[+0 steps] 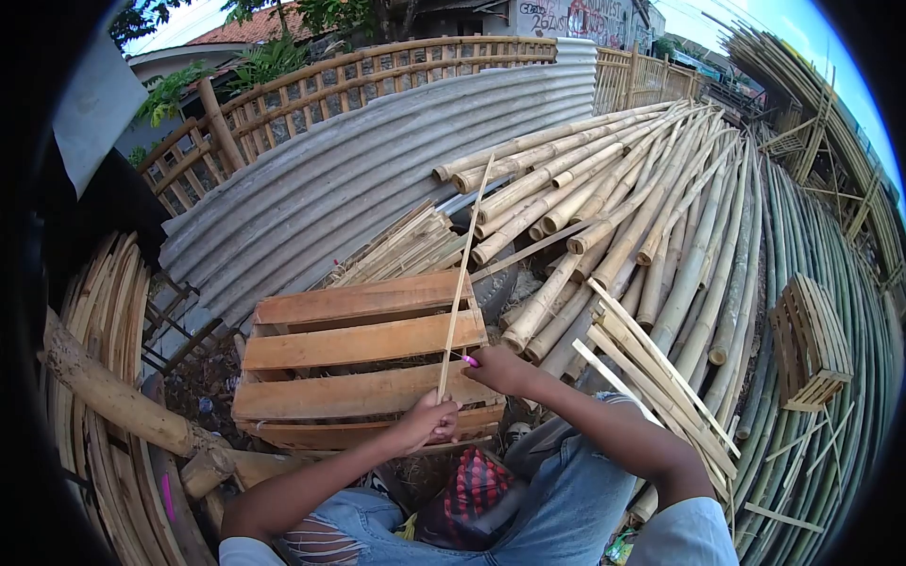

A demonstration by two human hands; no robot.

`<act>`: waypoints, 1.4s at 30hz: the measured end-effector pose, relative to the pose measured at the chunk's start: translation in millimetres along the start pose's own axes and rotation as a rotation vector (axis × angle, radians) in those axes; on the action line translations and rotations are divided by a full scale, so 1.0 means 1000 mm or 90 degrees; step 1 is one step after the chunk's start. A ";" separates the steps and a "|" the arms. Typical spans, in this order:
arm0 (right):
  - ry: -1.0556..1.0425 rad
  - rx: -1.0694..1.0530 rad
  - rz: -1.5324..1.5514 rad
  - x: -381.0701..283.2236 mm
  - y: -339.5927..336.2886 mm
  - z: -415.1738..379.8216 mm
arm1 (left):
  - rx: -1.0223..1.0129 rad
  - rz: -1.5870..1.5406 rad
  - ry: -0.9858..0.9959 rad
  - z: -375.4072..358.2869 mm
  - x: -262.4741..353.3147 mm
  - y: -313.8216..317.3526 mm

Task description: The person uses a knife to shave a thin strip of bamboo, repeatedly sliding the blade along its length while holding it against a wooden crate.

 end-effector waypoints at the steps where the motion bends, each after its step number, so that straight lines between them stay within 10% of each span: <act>1: -0.010 -0.004 0.041 -0.002 0.001 -0.002 | 0.013 -0.019 -0.029 0.000 -0.004 -0.003; 13: -0.193 -0.042 0.121 -0.041 0.037 -0.015 | 0.074 0.107 -0.026 -0.004 0.015 -0.014; 22: 0.019 0.122 -0.109 0.015 -0.014 0.021 | 0.083 0.196 -0.074 -0.019 0.000 -0.007; 24: -0.133 0.215 -0.174 0.009 -0.044 0.018 | 0.040 0.179 -0.057 -0.024 0.006 0.007; 28: -0.012 0.095 0.002 0.020 -0.028 0.022 | 0.078 0.154 -0.071 -0.021 0.005 -0.004; 32: -0.141 -0.128 -0.002 -0.045 0.041 -0.013 | 0.185 0.377 -0.077 -0.021 0.014 -0.037; 35: -0.331 -0.036 -0.054 -0.064 0.056 -0.032 | 0.196 0.564 -0.004 -0.031 0.036 -0.031; 42: -0.040 -0.012 -0.080 -0.052 0.036 -0.022 | 0.223 0.637 0.025 -0.045 0.065 -0.018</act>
Point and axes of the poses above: each hand's wrist, its own z-axis towards the middle knuckle, its own y-axis out of the palm, x = y × z, the point moved 10 cm from there along z, towards the middle knuckle, and after that the axes turned 10 degrees about z, right-handed, at the moved point
